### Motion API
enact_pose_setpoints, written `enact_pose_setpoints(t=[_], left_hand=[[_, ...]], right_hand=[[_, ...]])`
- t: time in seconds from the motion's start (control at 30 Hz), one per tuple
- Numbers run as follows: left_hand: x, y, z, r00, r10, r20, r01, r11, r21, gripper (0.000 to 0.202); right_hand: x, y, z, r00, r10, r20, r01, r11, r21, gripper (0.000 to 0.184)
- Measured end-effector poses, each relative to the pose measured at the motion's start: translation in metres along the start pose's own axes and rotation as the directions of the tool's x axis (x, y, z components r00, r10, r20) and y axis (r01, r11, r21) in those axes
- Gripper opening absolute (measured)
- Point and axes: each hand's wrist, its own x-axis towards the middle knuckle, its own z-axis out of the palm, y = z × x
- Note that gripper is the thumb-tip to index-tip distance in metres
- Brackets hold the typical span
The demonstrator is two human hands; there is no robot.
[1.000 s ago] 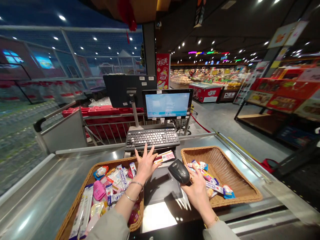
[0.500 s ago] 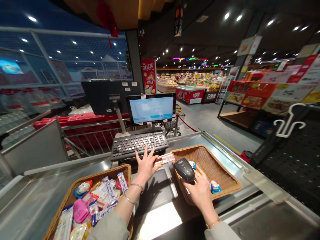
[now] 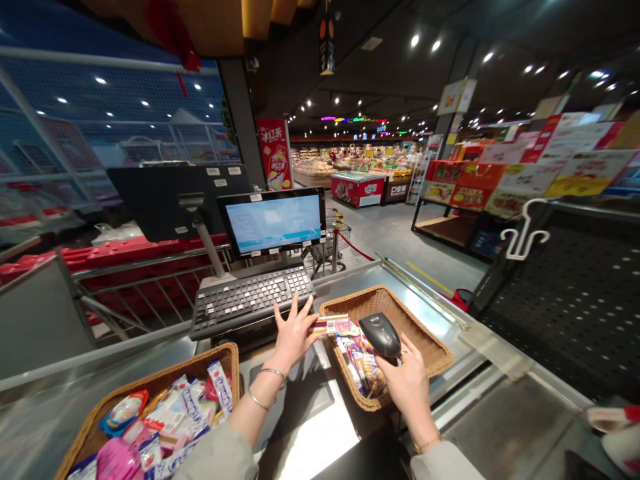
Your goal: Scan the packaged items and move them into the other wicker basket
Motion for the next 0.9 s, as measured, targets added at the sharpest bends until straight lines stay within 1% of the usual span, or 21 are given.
enact_pose_setpoints(t=[0.17,0.27,0.33,0.43,0.5,0.6,0.67,0.8,0.9], left_hand=[[0.012,0.011,0.012,0.997,0.071,0.040,-0.069,0.996,-0.048,0.040],[0.019,0.022,0.020,0.989,0.138,0.055,-0.133,0.988,-0.074,0.043],[0.023,0.030,0.024,0.986,0.160,0.044,-0.156,0.985,-0.078,0.046],[0.027,0.040,0.030,0.993,0.117,-0.001,-0.117,0.992,-0.052,0.053],[0.029,0.043,0.031,0.996,0.082,-0.023,-0.083,0.996,-0.037,0.054],[0.027,0.039,0.032,0.998,0.059,-0.038,-0.060,0.998,-0.030,0.051],[0.024,0.033,0.032,0.998,0.043,-0.037,-0.044,0.999,-0.031,0.048],[0.013,0.020,0.026,1.000,-0.002,-0.028,0.001,0.999,-0.034,0.041],[0.002,0.010,0.018,0.998,-0.045,-0.039,0.044,0.999,-0.018,0.041]], right_hand=[[0.006,0.015,-0.010,0.989,0.108,-0.103,-0.110,0.994,-0.013,0.038],[0.009,0.027,-0.015,0.986,0.119,-0.116,-0.121,0.993,-0.009,0.036],[0.011,0.033,-0.018,0.985,0.118,-0.127,-0.120,0.993,-0.009,0.036],[0.013,0.037,-0.021,0.983,0.116,-0.142,-0.120,0.993,-0.015,0.039],[0.015,0.037,-0.023,0.980,0.130,-0.151,-0.133,0.991,-0.008,0.040],[0.016,0.035,-0.023,0.972,0.153,-0.178,-0.153,0.988,0.015,0.039],[0.017,0.032,-0.021,0.972,0.158,-0.175,-0.157,0.987,0.019,0.041],[0.016,0.021,-0.011,0.981,0.158,-0.112,-0.158,0.987,0.007,0.043],[0.014,0.008,0.000,0.990,0.133,-0.055,-0.133,0.991,0.011,0.042]])
